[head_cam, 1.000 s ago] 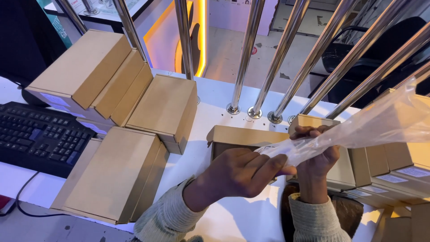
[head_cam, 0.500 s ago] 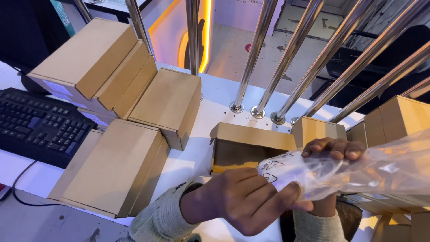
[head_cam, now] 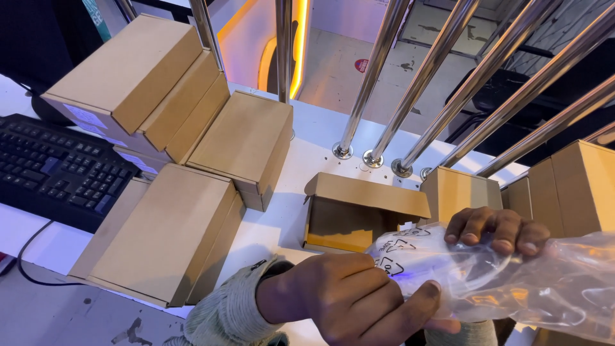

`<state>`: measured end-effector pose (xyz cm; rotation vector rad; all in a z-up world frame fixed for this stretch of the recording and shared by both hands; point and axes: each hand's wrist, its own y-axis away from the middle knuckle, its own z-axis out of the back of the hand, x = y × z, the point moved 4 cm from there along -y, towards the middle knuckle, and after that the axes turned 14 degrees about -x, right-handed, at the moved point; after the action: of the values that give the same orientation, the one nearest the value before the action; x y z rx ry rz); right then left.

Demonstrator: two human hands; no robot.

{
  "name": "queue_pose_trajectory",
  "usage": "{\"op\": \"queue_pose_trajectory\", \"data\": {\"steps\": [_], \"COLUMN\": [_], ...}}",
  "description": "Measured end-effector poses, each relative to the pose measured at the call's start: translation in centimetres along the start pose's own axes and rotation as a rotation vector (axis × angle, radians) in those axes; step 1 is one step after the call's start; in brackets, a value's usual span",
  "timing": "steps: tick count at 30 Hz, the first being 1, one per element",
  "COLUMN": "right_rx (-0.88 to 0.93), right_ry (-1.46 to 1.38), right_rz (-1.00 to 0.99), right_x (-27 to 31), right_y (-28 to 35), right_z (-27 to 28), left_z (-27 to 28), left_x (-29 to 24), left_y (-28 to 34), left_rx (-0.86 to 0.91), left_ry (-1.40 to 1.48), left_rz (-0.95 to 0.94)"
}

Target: Wiping a cardboard box, opening it to inspect the packaged cable inside, and then repacking it.

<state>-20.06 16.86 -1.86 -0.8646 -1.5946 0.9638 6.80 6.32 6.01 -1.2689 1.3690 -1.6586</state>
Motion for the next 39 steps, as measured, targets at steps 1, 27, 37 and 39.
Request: {"op": "queue_pose_trajectory", "data": {"steps": [1, 27, 37, 39], "right_rx": [-0.003, 0.012, -0.164, -0.52], "right_ry": [0.0, 0.021, 0.15, 0.146], "right_rz": [0.019, -0.013, 0.029, -0.045], "right_x": [0.0, 0.5, 0.8, 0.4], "right_y": [0.1, 0.8, 2.5, 3.5], "right_z": [0.1, 0.7, 1.0, -1.3], "left_z": [0.0, 0.5, 0.4, 0.2], "left_x": [0.0, 1.1, 1.4, 2.2], "left_y": [0.0, -0.8, 0.3, 2.0], "left_rx": [0.017, -0.022, 0.033, 0.115], "left_ry": [0.012, 0.052, 0.094, 0.043], "left_rz": [0.004, 0.075, 0.124, 0.141]}}
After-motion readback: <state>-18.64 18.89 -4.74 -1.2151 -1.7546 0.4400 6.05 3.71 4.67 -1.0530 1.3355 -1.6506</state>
